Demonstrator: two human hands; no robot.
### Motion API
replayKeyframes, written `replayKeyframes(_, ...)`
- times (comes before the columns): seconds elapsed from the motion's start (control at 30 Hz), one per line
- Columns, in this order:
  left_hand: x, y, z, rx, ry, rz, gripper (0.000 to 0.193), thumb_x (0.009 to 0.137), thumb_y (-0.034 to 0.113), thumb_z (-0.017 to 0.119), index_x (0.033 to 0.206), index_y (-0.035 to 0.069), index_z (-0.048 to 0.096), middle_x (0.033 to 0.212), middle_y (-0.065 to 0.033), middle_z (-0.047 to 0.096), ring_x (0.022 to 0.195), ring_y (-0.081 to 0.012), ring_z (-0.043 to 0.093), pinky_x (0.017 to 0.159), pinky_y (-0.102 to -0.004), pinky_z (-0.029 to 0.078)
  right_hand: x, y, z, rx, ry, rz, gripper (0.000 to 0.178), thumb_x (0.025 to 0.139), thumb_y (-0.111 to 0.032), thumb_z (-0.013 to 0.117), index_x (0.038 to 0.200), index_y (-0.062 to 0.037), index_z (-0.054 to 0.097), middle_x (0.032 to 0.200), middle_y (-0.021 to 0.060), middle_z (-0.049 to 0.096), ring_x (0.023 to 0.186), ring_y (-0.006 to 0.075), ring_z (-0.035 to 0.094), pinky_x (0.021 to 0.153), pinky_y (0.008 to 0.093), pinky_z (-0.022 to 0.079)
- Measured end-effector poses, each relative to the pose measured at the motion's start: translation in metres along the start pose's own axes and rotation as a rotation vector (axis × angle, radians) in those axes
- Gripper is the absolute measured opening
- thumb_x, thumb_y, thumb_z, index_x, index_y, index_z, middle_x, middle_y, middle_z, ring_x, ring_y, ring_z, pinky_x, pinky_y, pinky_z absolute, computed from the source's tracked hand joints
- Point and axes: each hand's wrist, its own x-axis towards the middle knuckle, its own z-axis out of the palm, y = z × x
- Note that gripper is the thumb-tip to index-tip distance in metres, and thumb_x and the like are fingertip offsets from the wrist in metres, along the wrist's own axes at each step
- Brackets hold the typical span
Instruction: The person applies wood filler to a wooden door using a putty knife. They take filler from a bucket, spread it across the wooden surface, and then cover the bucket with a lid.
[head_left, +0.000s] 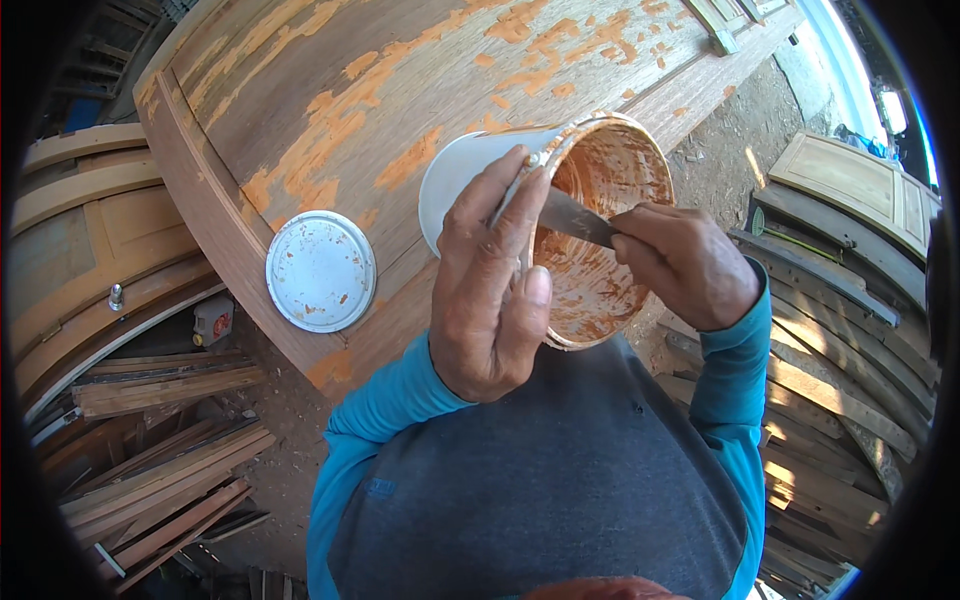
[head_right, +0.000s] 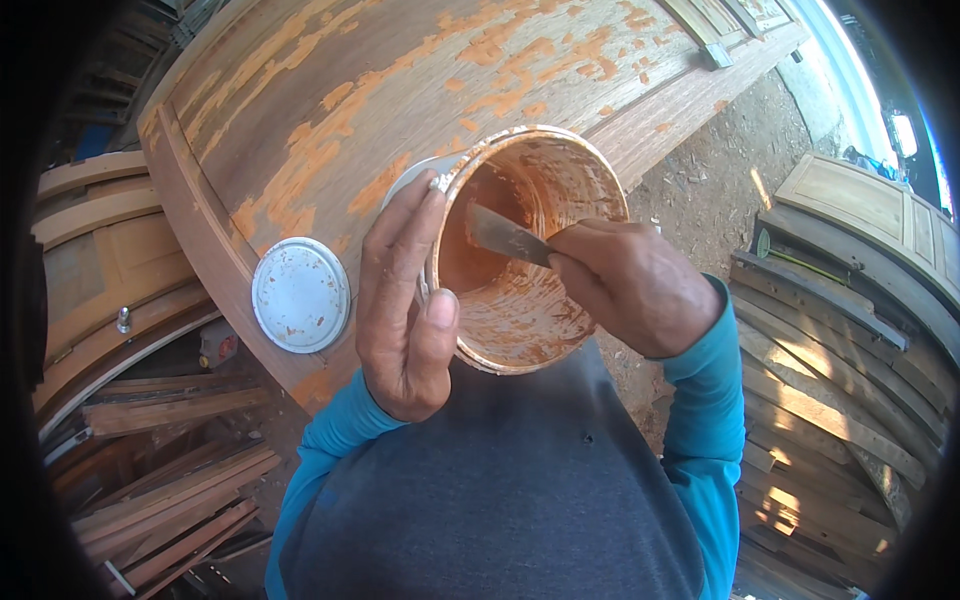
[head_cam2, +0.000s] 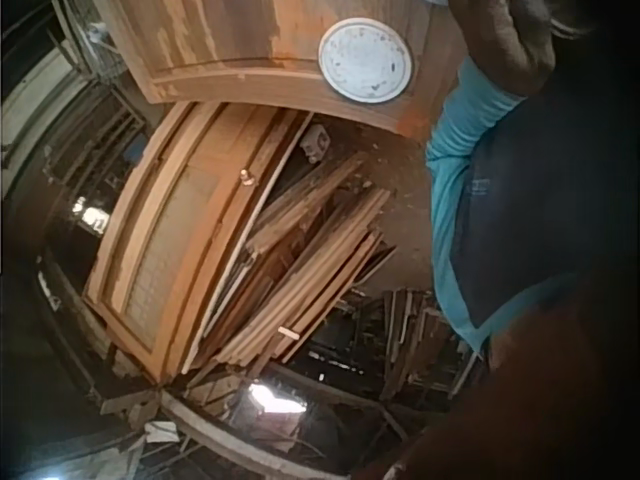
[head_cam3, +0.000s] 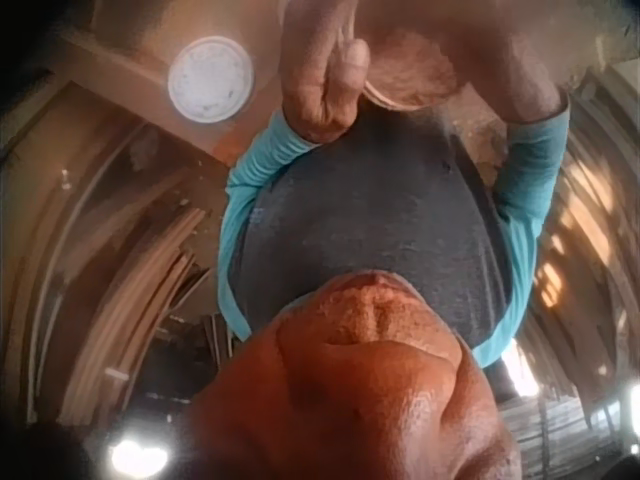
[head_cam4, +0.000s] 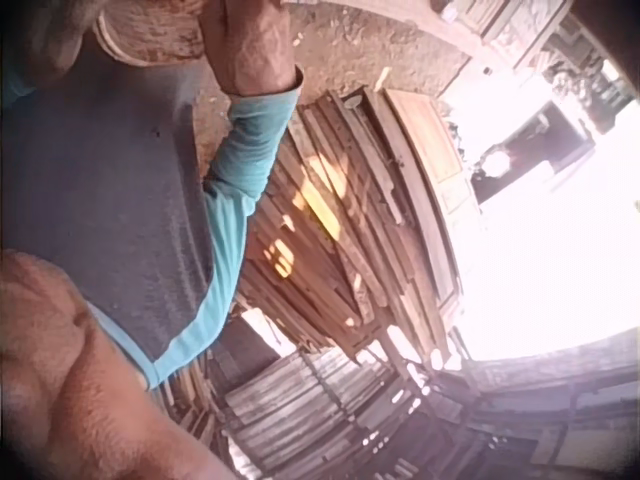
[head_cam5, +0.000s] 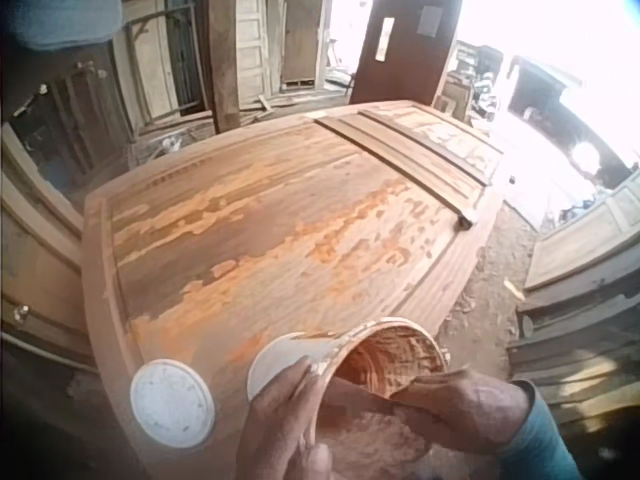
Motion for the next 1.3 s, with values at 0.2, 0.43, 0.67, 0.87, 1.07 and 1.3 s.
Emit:
replayKeyframes(0.2, 0.003, -0.014, -0.008, -0.095, 0.069, -0.021, 0.058, 0.099, 0.015, 0.04, 0.152, -0.011, 0.043, 0.154, -0.0322, 0.042, 0.145, -0.0436, 0.043, 0.12, -0.0519, 0.037, -0.019, 0.007, -0.008, 0.309, 0.144, 0.176, 0.024, 0.1, -0.012, 0.064, 0.113, 0.0079, 0.069, 0.083, 0.0135, 0.07, 0.069, 0.0208, 0.069, 0.064, 0.0342, 0.054)
replayKeyframes(0.43, 0.004, -0.034, -0.012, -0.043, 0.201, -0.068, 0.055, 0.098, 0.003, 0.044, 0.151, -0.008, 0.045, 0.153, -0.0282, 0.047, 0.146, -0.037, 0.045, 0.121, -0.0484, 0.04, -0.021, 0.018, -0.005, 0.686, 0.347, 0.155, 0.033, 0.101, -0.018, 0.069, 0.125, 0.005, 0.069, 0.086, 0.0062, 0.071, 0.07, 0.0126, 0.066, 0.06, 0.0261, 0.052)
replayKeyframes(0.67, -0.004, -0.023, -0.02, -0.111, 0.577, -0.391, 0.051, 0.1, 0.003, 0.041, 0.15, -0.007, 0.046, 0.153, -0.0247, 0.051, 0.143, -0.0329, 0.05, 0.119, -0.0455, 0.043, 0.007, 0.136, -0.025, 0.991, 0.491, 0.001, 0.044, 0.098, -0.004, 0.054, 0.141, 0.0061, 0.055, 0.101, 0.0129, 0.07, 0.079, 0.0167, 0.067, 0.069, 0.0301, 0.054)
replayKeyframes(0.87, -0.018, -0.028, -0.017, -0.213, 0.886, -0.525, 0.056, 0.099, 0.007, 0.044, 0.153, -0.008, 0.04, 0.15, -0.027, 0.052, 0.136, -0.0343, 0.056, 0.117, -0.0474, 0.045, 0.077, 0.255, -0.069, 0.812, 0.417, 0.121, 0.052, 0.098, -0.004, 0.05, 0.149, 0.0048, 0.05, 0.103, 0.012, 0.07, 0.082, 0.0172, 0.067, 0.073, 0.0328, 0.055)
replayKeyframes(1.07, -0.015, -0.027, -0.002, -0.045, 1.013, -0.539, 0.055, 0.099, 0.012, 0.045, 0.152, -0.005, 0.043, 0.149, -0.0255, 0.053, 0.132, -0.033, 0.06, 0.113, -0.046, 0.05, 0.158, 0.339, -0.1, 0.295, 0.341, 0.183, 0.049, 0.099, -0.011, 0.055, 0.147, -0.0026, 0.057, 0.097, 0.0114, 0.07, 0.078, 0.0152, 0.065, 0.072, 0.0323, 0.054)
replayKeyframes(1.3, -0.015, -0.033, 0.001, -0.007, 1.063, -0.535, 0.061, 0.096, 0.021, 0.047, 0.153, -0.003, 0.043, 0.153, -0.0227, 0.05, 0.138, -0.0331, 0.054, 0.118, -0.0483, 0.042, 0.193, 0.331, -0.094, -0.646, 0.272, 0.001, 0.04, 0.1, -0.014, 0.059, 0.139, -0.0189, 0.066, 0.092, 0.0152, 0.065, 0.088, 0.037, 0.069, 0.079, 0.0489, 0.055)
